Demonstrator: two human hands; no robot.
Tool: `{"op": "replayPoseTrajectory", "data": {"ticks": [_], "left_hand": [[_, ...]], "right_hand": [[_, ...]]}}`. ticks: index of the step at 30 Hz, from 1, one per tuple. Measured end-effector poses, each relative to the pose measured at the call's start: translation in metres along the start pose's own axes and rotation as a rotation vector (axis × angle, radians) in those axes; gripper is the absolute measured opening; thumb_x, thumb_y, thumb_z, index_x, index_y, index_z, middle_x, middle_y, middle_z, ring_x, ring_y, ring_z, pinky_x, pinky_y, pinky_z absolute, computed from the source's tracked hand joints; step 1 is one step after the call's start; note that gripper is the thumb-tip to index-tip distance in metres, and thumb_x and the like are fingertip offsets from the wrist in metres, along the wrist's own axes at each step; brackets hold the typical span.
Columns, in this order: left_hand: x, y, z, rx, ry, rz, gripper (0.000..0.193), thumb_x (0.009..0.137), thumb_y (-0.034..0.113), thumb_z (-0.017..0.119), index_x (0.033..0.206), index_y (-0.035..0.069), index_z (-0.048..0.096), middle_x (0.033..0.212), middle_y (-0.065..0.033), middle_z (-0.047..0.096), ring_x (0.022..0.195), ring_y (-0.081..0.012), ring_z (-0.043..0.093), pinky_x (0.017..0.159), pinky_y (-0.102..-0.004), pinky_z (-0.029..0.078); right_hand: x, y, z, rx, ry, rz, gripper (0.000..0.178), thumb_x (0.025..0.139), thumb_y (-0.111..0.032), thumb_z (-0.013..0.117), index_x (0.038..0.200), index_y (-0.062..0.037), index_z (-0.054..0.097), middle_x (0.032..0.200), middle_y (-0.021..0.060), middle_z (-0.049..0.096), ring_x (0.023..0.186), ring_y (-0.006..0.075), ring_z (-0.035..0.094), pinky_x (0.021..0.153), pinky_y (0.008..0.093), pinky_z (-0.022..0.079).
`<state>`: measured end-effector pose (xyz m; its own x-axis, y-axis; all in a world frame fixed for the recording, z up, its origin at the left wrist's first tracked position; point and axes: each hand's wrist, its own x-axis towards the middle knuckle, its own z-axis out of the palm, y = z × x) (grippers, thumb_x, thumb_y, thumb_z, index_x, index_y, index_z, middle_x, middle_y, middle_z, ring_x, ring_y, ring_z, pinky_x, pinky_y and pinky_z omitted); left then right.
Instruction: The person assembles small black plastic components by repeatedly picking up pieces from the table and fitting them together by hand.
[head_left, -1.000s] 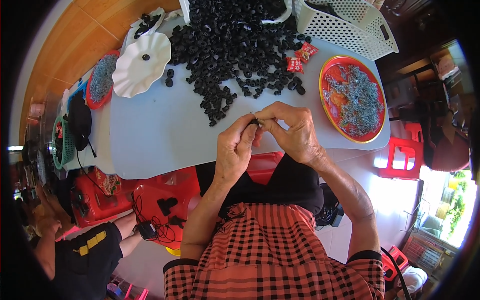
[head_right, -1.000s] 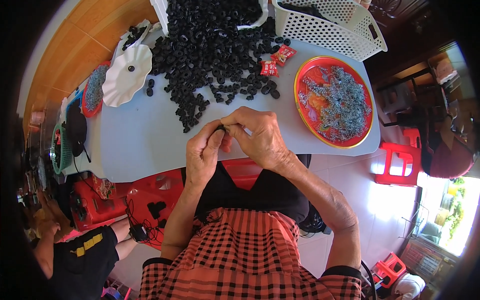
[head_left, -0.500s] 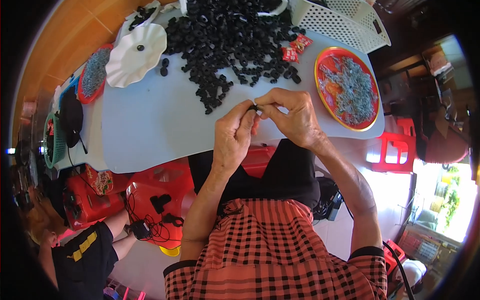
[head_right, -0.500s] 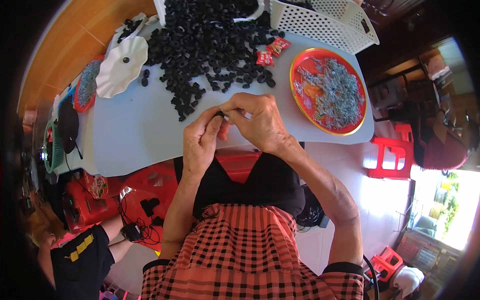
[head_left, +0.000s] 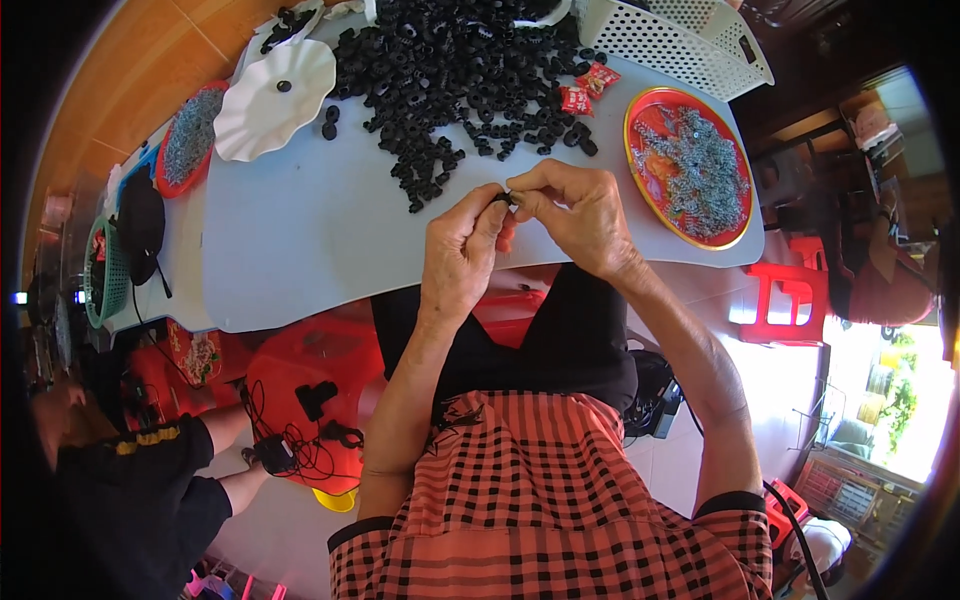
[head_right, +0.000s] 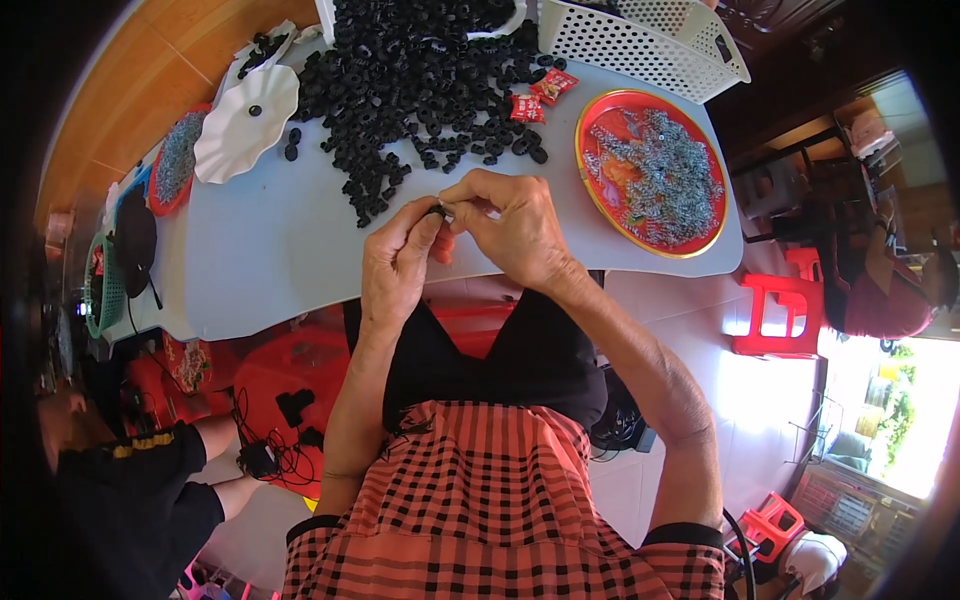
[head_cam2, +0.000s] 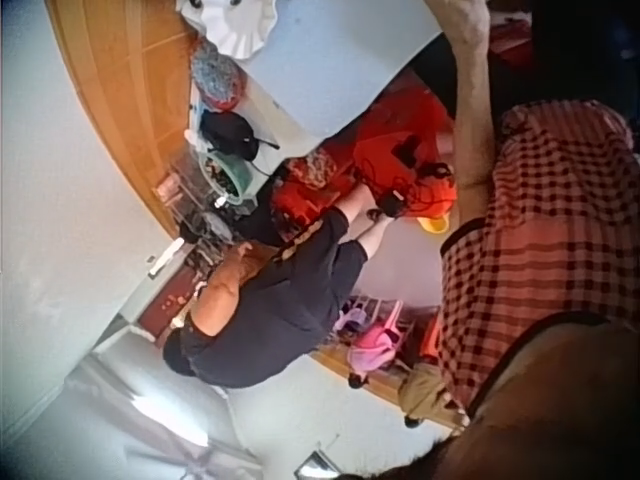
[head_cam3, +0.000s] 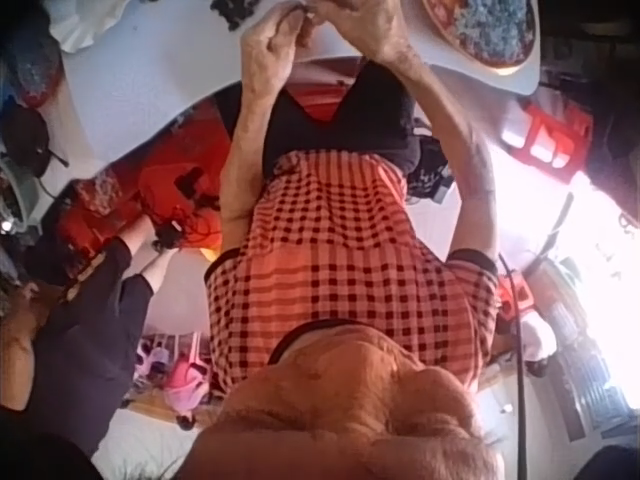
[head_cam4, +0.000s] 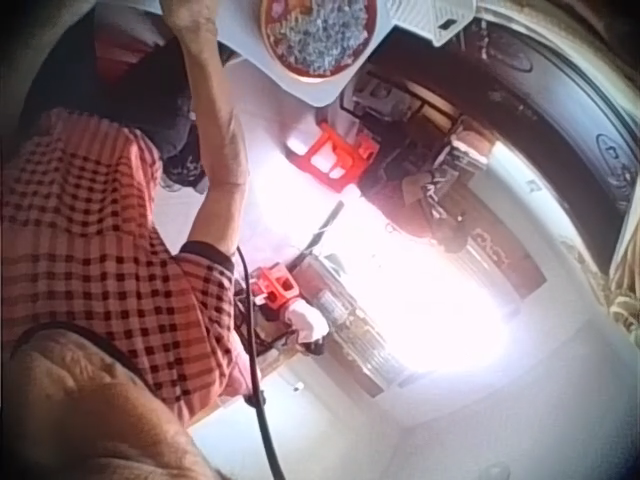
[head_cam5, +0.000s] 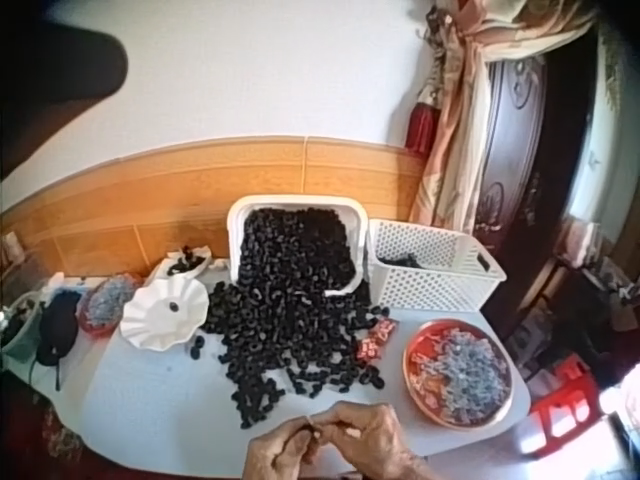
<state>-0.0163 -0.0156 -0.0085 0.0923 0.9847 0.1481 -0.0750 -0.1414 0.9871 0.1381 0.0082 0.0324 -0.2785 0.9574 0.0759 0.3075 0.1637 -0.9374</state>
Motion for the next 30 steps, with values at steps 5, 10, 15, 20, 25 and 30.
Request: {"op": "replayPoseTrajectory", "data": {"ticks": [5,10,15,20,25,30], "left_hand": [[-0.001,-0.002,0.003,0.024,0.041,0.025,0.019,0.098,0.011,0.053,0.107,-0.003,0.062,0.068,-0.0026,0.057,0.06,-0.0074,0.051,0.055,-0.0225,0.043],[-0.002,-0.002,0.0,-0.009,-0.001,0.008,0.02,0.098,0.011,0.053,0.108,-0.003,0.062,0.069,-0.0025,0.058,0.06,-0.0074,0.052,0.056,-0.0224,0.045],[0.001,-0.001,-0.002,0.025,-0.036,-0.019,0.02,0.098,0.011,0.053,0.108,-0.003,0.062,0.07,-0.0024,0.059,0.06,-0.0075,0.052,0.056,-0.0224,0.045],[0.003,0.004,0.001,0.008,-0.015,-0.012,0.02,0.098,0.011,0.053,0.108,-0.004,0.062,0.07,-0.0026,0.059,0.06,-0.0075,0.052,0.056,-0.0223,0.045],[0.005,0.003,0.0,-0.003,-0.008,-0.024,0.02,0.097,0.01,0.053,0.108,-0.004,0.062,0.072,-0.0029,0.06,0.061,-0.0074,0.052,0.056,-0.0222,0.045],[0.001,0.0,0.001,-0.018,-0.016,-0.033,0.021,0.098,0.012,0.053,0.11,-0.003,0.062,0.074,-0.0028,0.061,0.063,-0.0075,0.053,0.058,-0.0218,0.046]], "right_hand": [[-0.008,0.001,0.011,-0.222,0.214,-0.267,0.012,0.081,0.004,0.065,0.092,0.0022,0.068,0.081,0.0121,0.068,0.071,0.0178,0.068,0.065,0.0287,0.053],[0.002,0.005,-0.001,0.004,0.032,-0.103,0.012,0.083,0.004,0.061,0.093,0.0023,0.068,0.077,0.0103,0.07,0.07,0.0132,0.067,0.064,0.0275,0.052],[0.002,0.012,-0.004,0.077,0.0,0.006,0.011,0.083,0.004,0.062,0.092,0.0031,0.068,0.078,0.0096,0.07,0.071,0.0134,0.067,0.066,0.027,0.053],[0.0,0.004,0.004,-0.042,0.116,-0.19,0.012,0.081,0.005,0.063,0.092,0.0021,0.067,0.078,0.0111,0.068,0.07,0.0176,0.068,0.063,0.0286,0.052],[-0.003,0.002,0.005,-0.263,0.147,-0.27,0.012,0.082,0.005,0.065,0.093,0.0009,0.067,0.087,0.0102,0.069,0.077,0.0191,0.069,0.067,0.0288,0.053],[-0.006,0.003,0.003,-0.224,0.144,-0.258,0.013,0.082,0.004,0.065,0.094,0.0008,0.067,0.086,0.0104,0.07,0.077,0.0178,0.069,0.066,0.0291,0.054]]}}
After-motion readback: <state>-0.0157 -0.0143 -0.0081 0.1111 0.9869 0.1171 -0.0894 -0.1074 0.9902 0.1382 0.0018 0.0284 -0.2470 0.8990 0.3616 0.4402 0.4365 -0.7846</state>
